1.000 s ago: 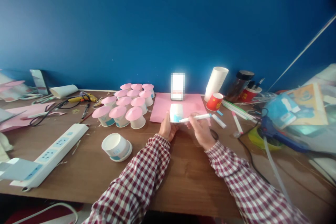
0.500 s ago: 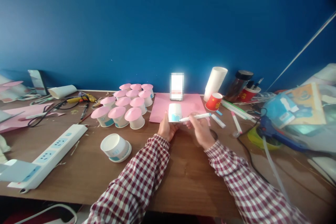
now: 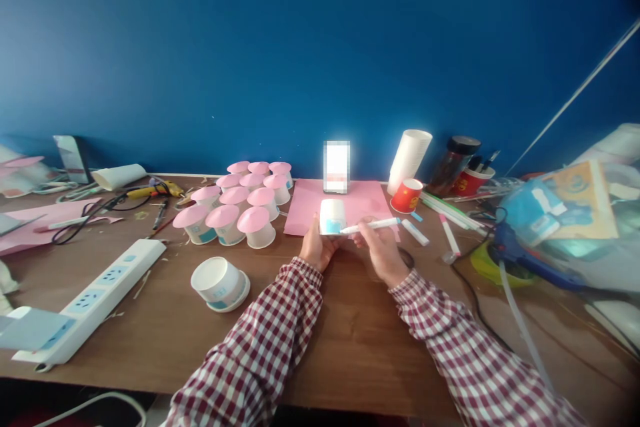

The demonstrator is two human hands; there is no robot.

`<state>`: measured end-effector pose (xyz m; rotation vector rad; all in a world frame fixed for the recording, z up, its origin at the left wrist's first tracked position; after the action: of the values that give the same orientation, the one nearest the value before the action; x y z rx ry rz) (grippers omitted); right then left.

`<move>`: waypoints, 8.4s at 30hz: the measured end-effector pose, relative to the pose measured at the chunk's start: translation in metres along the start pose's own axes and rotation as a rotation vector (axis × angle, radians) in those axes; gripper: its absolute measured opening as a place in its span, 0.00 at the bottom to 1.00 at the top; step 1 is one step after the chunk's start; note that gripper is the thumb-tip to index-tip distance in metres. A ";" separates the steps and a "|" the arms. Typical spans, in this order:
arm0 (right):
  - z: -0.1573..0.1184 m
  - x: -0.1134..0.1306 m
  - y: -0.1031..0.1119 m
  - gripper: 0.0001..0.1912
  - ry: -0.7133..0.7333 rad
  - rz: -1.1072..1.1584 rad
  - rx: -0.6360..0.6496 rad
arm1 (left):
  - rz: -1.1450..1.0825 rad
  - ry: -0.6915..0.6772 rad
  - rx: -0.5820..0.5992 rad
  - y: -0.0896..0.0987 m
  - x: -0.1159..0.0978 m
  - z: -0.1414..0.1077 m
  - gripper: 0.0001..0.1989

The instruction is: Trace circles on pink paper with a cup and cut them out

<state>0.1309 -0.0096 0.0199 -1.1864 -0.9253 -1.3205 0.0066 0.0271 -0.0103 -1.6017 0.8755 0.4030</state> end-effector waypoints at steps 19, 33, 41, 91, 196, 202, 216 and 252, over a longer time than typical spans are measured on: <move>-0.002 0.006 0.001 0.12 0.050 0.030 -0.065 | 0.023 0.009 -0.002 -0.003 -0.001 -0.002 0.25; -0.005 0.007 -0.001 0.12 0.120 -0.051 -0.074 | 0.071 -0.043 0.129 -0.007 0.000 -0.005 0.25; -0.004 0.004 -0.001 0.13 0.122 -0.075 -0.069 | 0.052 -0.035 0.127 -0.006 0.001 -0.004 0.23; -0.003 0.008 0.000 0.11 0.103 0.018 -0.091 | 0.055 -0.008 0.071 -0.005 0.000 -0.004 0.25; -0.005 0.011 0.000 0.13 0.175 -0.121 -0.073 | 0.076 -0.051 0.110 -0.008 0.002 -0.006 0.24; -0.004 0.006 -0.001 0.12 0.172 -0.105 -0.054 | 0.082 -0.073 0.109 -0.008 0.003 -0.006 0.23; -0.003 0.010 0.001 0.12 0.188 -0.113 -0.107 | 0.098 -0.047 0.076 -0.009 0.001 -0.007 0.25; -0.005 0.008 -0.002 0.13 0.175 -0.127 -0.083 | 0.113 -0.112 0.133 -0.010 0.003 -0.007 0.23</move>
<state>0.1288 -0.0162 0.0264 -1.0694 -0.8362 -1.5518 0.0143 0.0191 -0.0041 -1.3985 0.8906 0.4991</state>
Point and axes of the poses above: each hand's wrist, its own z-axis towards the middle knuckle, its own y-axis out of the back of the hand, x = y × z, the point moved 3 cm from there along z, towards the middle knuckle, and after that the axes turned 3 degrees about z, right-handed, at the moved point
